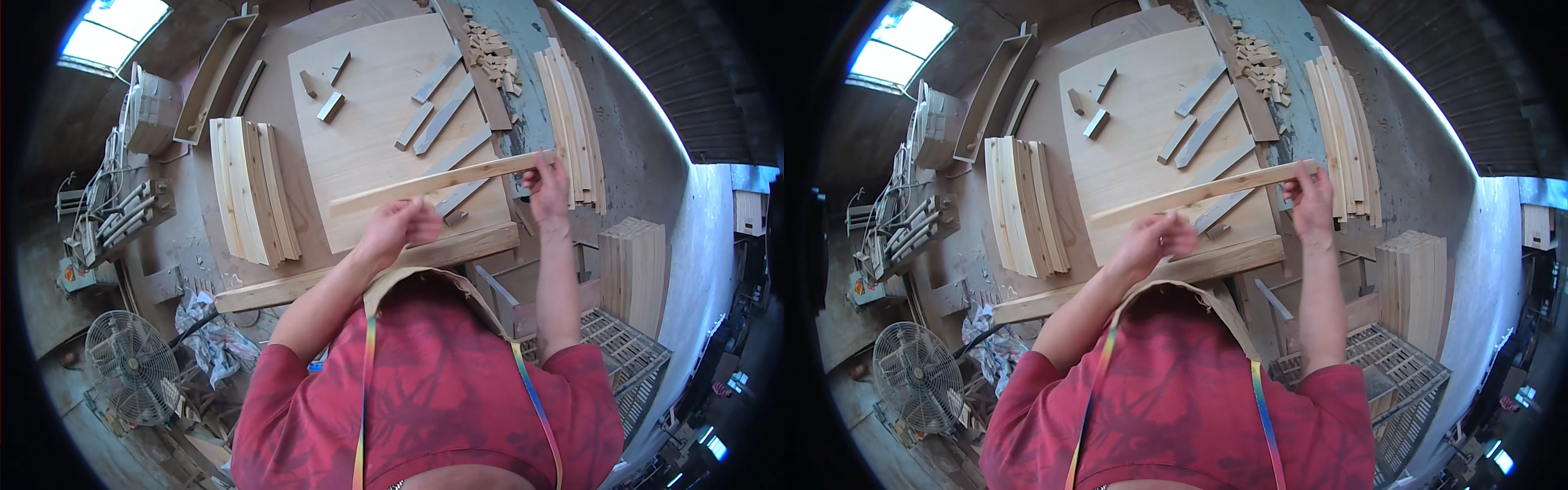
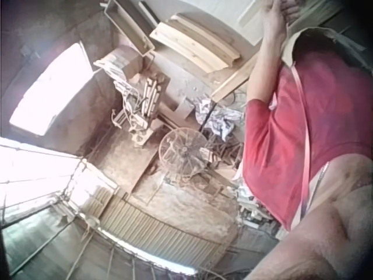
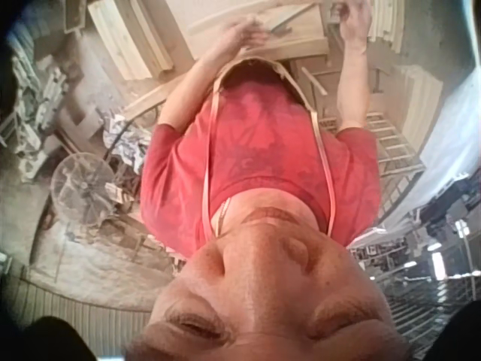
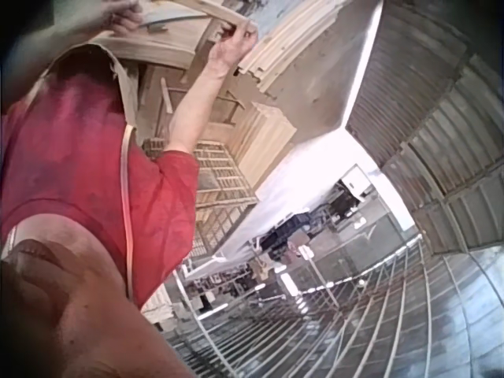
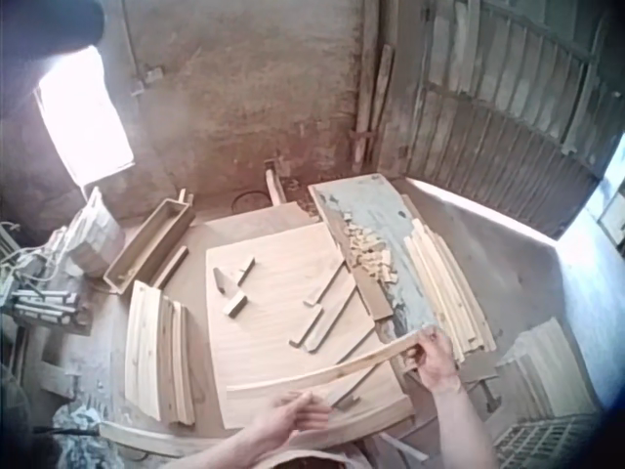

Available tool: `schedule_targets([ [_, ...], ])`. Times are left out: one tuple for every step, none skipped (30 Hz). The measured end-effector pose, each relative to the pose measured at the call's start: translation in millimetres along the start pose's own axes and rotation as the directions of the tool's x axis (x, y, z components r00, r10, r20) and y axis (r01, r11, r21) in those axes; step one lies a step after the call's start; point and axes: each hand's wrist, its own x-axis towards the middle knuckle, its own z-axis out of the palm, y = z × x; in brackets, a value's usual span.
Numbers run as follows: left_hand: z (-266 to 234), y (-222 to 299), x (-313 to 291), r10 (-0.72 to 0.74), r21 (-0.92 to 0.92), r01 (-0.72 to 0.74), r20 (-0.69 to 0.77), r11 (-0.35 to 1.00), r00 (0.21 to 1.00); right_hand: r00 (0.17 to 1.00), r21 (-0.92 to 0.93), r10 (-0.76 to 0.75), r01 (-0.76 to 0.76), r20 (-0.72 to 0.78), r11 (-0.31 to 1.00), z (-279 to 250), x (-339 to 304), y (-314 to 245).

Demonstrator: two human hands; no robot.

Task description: The person is sorting and arranging multiple wooden slats on a workbench in a workshop.

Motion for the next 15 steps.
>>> schedule_targets([
  [-7, 2, -5, -0.188, 0.16, 0.179, 0.045, 0.971, 0.981, 1.0, -0.05, 0.008, -0.008, -0.001, 0.999, -8, 10, -10],
  [-12, 6, -9, -0.194, 0.148, 0.186, 0.04, 0.971, 0.98, 1.0, -0.101, 0.017, -0.017, -0.002, 0.995, -15, 22, -19],
  [-16, 10, -13, 0.082, 0.44, -0.05, -0.054, 0.897, 0.995, 1.0, -0.105, 0.025, -0.026, -0.014, 0.994, -26, 32, -26],
  [-20, 12, -17, 0.368, 0.698, -0.225, -0.06, 0.68, 0.928, 0.999, -0.164, 0.032, -0.031, 0.003, 0.986, -34, 43, -31],
  [-22, 10, -19, 0.61, 0.882, -0.308, 0.03, 0.356, 0.791, 0.999, -0.223, 0.039, -0.034, 0.019, 0.974, -42, 52, -33],
  [-28, 4, -13, 0.607, 0.881, -0.299, 0.016, 0.368, 0.795, 0.998, -0.23, 0.053, -0.046, 0.022, 0.972, -46, 63, -32],
  [-38, -4, 0, 0.649, 0.907, -0.307, 0.051, 0.287, 0.759, 0.996, -0.248, 0.079, -0.068, 0.033, 0.966, -47, 74, -29],
  [-48, -12, 13, 0.686, 0.928, -0.311, 0.091, 0.204, 0.722, 0.994, -0.267, 0.104, -0.089, 0.043, 0.96, -48, 84, -24],
  [-52, -18, 21, 0.716, 0.942, -0.314, 0.141, 0.115, 0.684, 0.991, -0.283, 0.124, -0.106, 0.048, 0.953, -48, 93, -20],
  [-55, -25, 24, 0.716, 0.943, -0.31, 0.133, 0.122, 0.685, 0.99, -0.289, 0.131, -0.111, 0.05, 0.951, -47, 102, -15],
  [-54, -30, 25, 0.693, 0.945, -0.315, 0.169, 0.089, 0.701, 0.987, -0.292, 0.152, -0.13, 0.052, 0.947, -45, 109, -9],
  [-53, -35, 26, 0.669, 0.945, -0.322, 0.205, 0.054, 0.714, 0.984, -0.295, 0.172, -0.149, 0.054, 0.944, -44, 115, -5],
  [-52, -39, 27, 0.643, 0.944, -0.33, 0.241, 0.019, 0.727, 0.98, -0.298, 0.192, -0.167, 0.056, 0.94, -42, 122, 0],
  [-51, -42, 27, 0.641, 0.944, -0.328, 0.237, 0.024, 0.73, 0.979, -0.3, 0.197, -0.172, 0.054, 0.938, -40, 128, 4],
  [-49, -44, 28, 0.665, 0.941, -0.338, 0.254, -0.002, 0.702, 0.98, -0.313, 0.191, -0.166, 0.052, 0.935, -36, 134, 9],
])
